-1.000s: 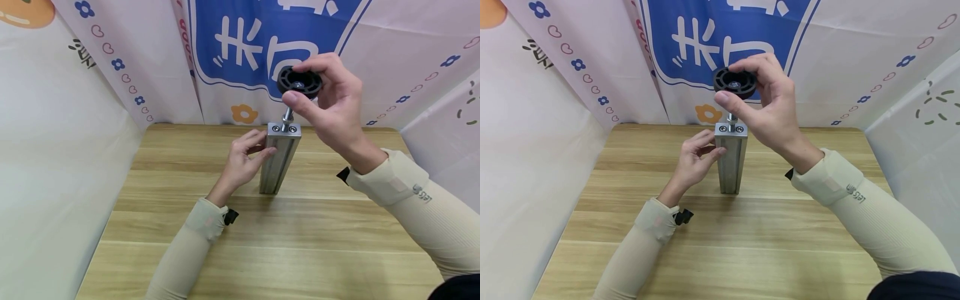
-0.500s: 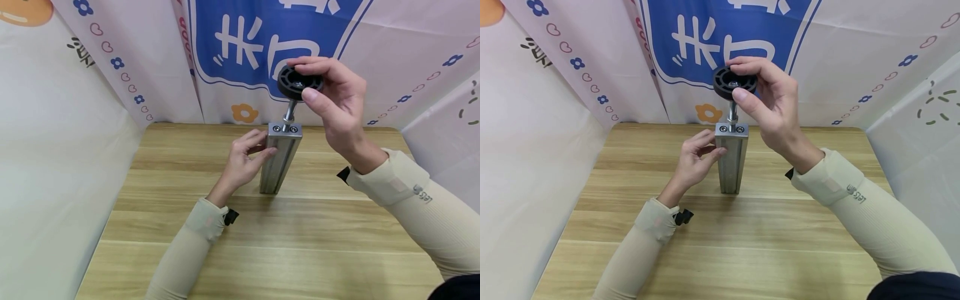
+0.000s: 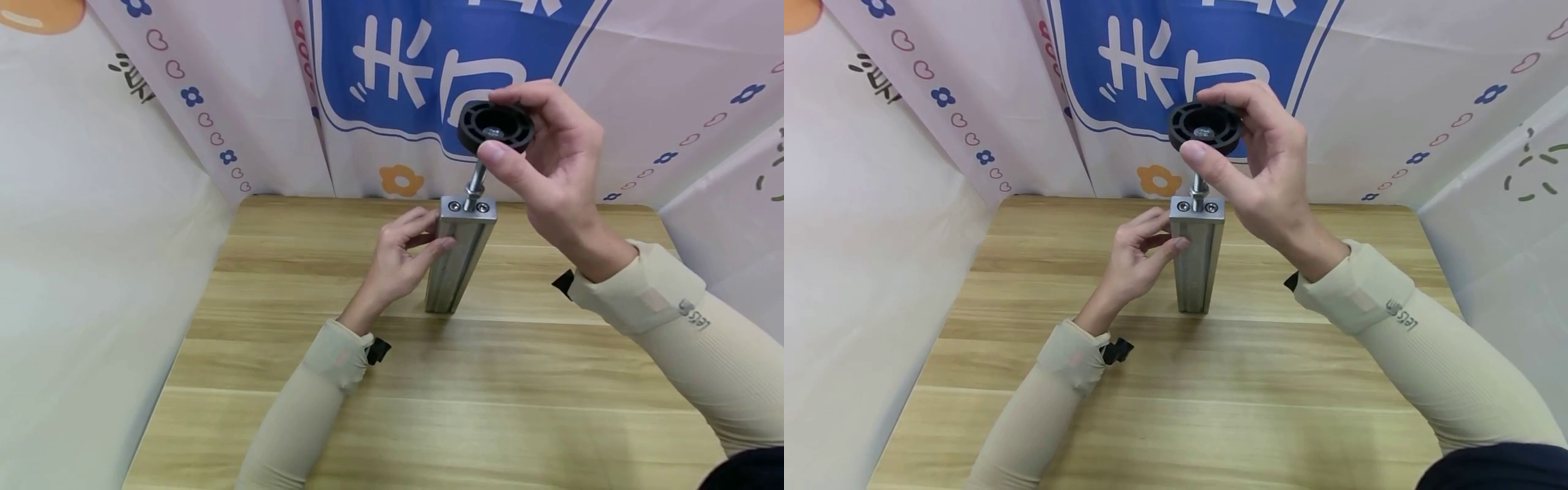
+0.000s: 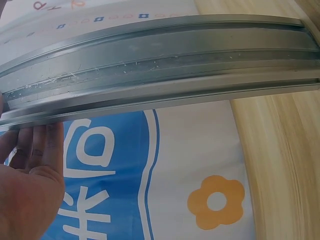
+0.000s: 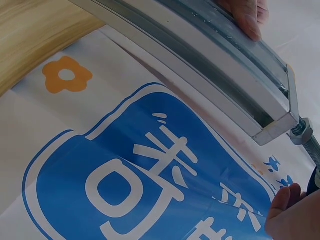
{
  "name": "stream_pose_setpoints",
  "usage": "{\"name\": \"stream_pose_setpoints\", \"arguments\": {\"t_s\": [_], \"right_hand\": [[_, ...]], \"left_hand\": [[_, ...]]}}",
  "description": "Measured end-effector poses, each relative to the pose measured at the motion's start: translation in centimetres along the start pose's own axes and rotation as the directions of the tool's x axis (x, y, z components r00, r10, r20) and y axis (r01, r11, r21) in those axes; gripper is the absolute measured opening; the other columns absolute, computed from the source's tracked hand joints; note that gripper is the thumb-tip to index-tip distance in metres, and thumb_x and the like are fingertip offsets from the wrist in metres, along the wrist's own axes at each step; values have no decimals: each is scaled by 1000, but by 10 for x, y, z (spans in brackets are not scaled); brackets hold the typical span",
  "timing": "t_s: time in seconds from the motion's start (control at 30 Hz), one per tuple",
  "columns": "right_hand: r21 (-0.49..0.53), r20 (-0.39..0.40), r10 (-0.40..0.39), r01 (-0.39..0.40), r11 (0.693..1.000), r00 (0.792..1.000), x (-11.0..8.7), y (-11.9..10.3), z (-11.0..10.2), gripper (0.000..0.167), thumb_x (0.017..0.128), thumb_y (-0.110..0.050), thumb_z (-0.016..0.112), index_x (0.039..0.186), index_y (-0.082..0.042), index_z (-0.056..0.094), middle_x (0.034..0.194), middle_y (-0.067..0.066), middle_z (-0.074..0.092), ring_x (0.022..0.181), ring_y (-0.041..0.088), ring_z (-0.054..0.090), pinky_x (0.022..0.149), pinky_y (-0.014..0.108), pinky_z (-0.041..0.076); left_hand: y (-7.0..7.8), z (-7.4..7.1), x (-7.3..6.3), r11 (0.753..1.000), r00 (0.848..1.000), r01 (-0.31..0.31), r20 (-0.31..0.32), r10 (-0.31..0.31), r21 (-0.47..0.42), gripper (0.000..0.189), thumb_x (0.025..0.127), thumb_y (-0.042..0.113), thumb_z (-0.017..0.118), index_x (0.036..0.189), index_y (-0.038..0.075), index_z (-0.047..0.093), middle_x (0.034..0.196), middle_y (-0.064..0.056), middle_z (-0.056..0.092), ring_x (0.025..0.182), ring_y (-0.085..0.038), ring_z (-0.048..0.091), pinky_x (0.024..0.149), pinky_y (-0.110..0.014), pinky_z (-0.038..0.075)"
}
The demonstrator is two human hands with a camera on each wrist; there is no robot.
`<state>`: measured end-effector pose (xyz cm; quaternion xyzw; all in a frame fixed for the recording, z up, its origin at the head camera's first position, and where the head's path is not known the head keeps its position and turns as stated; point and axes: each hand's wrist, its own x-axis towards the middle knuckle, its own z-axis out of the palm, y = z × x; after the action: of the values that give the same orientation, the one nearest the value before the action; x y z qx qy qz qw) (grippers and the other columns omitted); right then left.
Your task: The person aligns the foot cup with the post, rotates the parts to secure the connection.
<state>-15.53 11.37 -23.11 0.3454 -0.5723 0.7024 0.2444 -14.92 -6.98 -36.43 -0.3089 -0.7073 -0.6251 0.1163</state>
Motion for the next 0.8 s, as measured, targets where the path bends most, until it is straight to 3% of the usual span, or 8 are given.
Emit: {"name": "stream_pose_setpoints", "arguments": {"t_s": [0.13, 0.33, 0.6, 0.7, 0.8], "right_hand": [[-32, 6, -5, 5, 999, 1000, 0, 1, 1, 39, 80, 0, 76, 117, 8, 68, 107, 10, 68, 94, 22, 66, 85, 23, 60], [-56, -17, -19, 18, 998, 1000, 1, 5, 2, 37, 77, -2, 85, 108, 10, 69, 104, 9, 60, 94, 22, 61, 79, 21, 56], [-60, -36, -14, 12, 998, 999, 2, 6, 2, 48, 74, -13, 96, 107, 8, 69, 103, 8, 60, 93, 20, 64, 80, 19, 59], [-57, -35, -10, 8, 998, 999, 1, 6, 2, 47, 76, -18, 94, 107, 6, 69, 109, 9, 63, 98, 22, 64, 85, 21, 59], [-50, -32, -3, 2, 999, 999, 0, 5, 1, 34, 84, -15, 83, 108, 6, 70, 119, 11, 67, 111, 27, 65, 95, 23, 61]], "left_hand": [[0, 0, 0, 1000, 1000, -3, 4, 3, 5, 36, 95, -4, 73, 131, -7, 69, 110, -20, 71, 95, -28, 73, 92, -33, 66], [0, 0, 0, 1000, 1000, -4, 10, 4, 10, 37, 95, -4, 72, 132, -7, 68, 111, -20, 71, 96, -28, 74, 92, -33, 66], [0, -1, -1, 1000, 1000, -5, 11, 5, 22, 37, 96, -3, 72, 132, -6, 69, 111, -19, 71, 96, -27, 73, 92, -32, 66], [0, -1, -1, 1000, 1000, -7, 9, 7, 24, 37, 95, -3, 73, 132, -6, 69, 111, -19, 71, 95, -27, 73, 92, -32, 66], [0, -1, 0, 1000, 1000, -6, 6, 6, 17, 36, 95, -4, 73, 130, -7, 69, 109, -20, 71, 94, -27, 73, 92, -32, 66]]}}
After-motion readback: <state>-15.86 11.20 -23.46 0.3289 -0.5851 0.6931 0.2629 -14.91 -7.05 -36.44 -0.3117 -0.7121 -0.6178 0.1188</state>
